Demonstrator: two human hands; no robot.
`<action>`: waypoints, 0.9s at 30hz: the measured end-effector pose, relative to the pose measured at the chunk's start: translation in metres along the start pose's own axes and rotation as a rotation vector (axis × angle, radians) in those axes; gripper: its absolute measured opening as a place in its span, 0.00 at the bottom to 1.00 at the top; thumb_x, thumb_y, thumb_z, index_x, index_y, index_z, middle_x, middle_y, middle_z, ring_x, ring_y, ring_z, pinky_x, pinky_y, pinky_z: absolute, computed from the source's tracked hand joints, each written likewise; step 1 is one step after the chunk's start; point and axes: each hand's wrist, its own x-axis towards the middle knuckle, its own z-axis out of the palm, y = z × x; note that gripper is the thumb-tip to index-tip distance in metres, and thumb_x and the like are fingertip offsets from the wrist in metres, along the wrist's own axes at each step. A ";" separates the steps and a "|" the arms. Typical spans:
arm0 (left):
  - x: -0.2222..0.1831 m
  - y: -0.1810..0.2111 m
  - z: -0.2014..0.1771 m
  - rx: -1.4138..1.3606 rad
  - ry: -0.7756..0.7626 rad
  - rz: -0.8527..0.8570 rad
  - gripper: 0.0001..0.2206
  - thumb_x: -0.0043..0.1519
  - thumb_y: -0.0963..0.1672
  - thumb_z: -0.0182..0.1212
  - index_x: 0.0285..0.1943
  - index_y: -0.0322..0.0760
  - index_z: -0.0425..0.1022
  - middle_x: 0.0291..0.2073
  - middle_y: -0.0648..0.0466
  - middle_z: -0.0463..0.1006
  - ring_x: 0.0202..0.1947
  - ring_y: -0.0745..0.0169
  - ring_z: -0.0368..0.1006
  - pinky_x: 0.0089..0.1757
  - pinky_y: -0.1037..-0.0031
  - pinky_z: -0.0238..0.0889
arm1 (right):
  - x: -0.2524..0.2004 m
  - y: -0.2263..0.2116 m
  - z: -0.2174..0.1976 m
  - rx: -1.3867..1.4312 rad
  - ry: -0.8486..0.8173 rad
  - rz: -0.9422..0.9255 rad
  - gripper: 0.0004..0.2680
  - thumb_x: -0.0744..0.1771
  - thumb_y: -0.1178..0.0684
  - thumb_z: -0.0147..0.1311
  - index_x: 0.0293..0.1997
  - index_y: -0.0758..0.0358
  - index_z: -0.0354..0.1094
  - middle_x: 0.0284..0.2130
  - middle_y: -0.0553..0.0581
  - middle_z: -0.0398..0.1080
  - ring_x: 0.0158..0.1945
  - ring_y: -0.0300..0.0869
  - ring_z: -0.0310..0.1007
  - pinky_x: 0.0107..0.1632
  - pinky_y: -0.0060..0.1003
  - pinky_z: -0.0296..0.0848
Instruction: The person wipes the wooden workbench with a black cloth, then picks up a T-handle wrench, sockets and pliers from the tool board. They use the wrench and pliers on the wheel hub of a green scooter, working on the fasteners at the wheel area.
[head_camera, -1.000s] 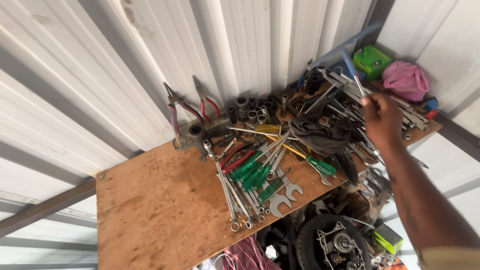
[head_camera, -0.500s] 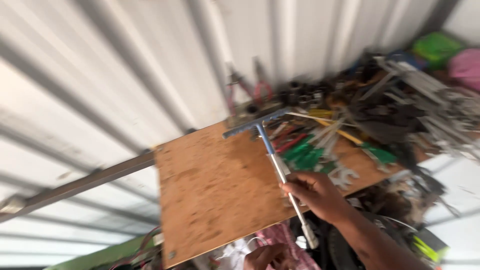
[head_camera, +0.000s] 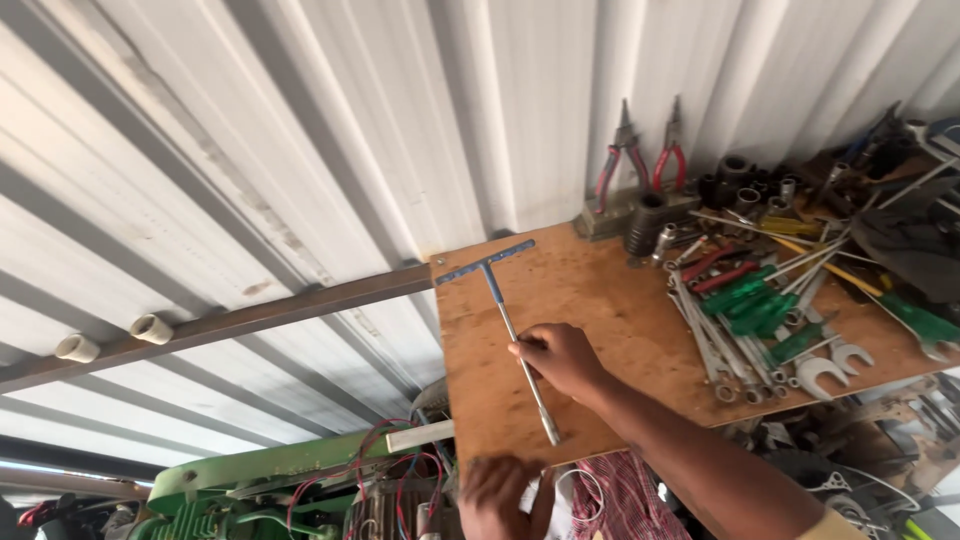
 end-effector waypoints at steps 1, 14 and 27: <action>0.006 -0.003 -0.008 0.111 -0.007 -0.063 0.08 0.54 0.47 0.77 0.35 0.44 0.86 0.30 0.53 0.84 0.38 0.55 0.81 0.43 0.61 0.72 | 0.011 0.005 0.009 0.062 0.013 0.047 0.10 0.65 0.49 0.62 0.37 0.69 0.79 0.22 0.51 0.77 0.24 0.31 0.73 0.29 0.30 0.73; 0.049 -0.029 -0.030 0.235 -0.110 -0.120 0.31 0.53 0.56 0.72 0.61 0.39 0.75 0.60 0.46 0.73 0.68 0.39 0.60 0.61 0.50 0.49 | 0.059 0.002 0.049 -0.339 0.162 0.043 0.12 0.64 0.44 0.62 0.34 0.64 0.81 0.25 0.58 0.80 0.28 0.44 0.81 0.37 0.38 0.77; 0.081 -0.023 -0.043 0.226 -0.316 -0.281 0.30 0.53 0.55 0.71 0.61 0.39 0.74 0.64 0.46 0.70 0.66 0.40 0.58 0.60 0.51 0.52 | 0.054 -0.010 0.064 -0.238 0.349 -0.087 0.07 0.64 0.51 0.61 0.36 0.65 0.77 0.26 0.58 0.79 0.25 0.45 0.81 0.32 0.38 0.77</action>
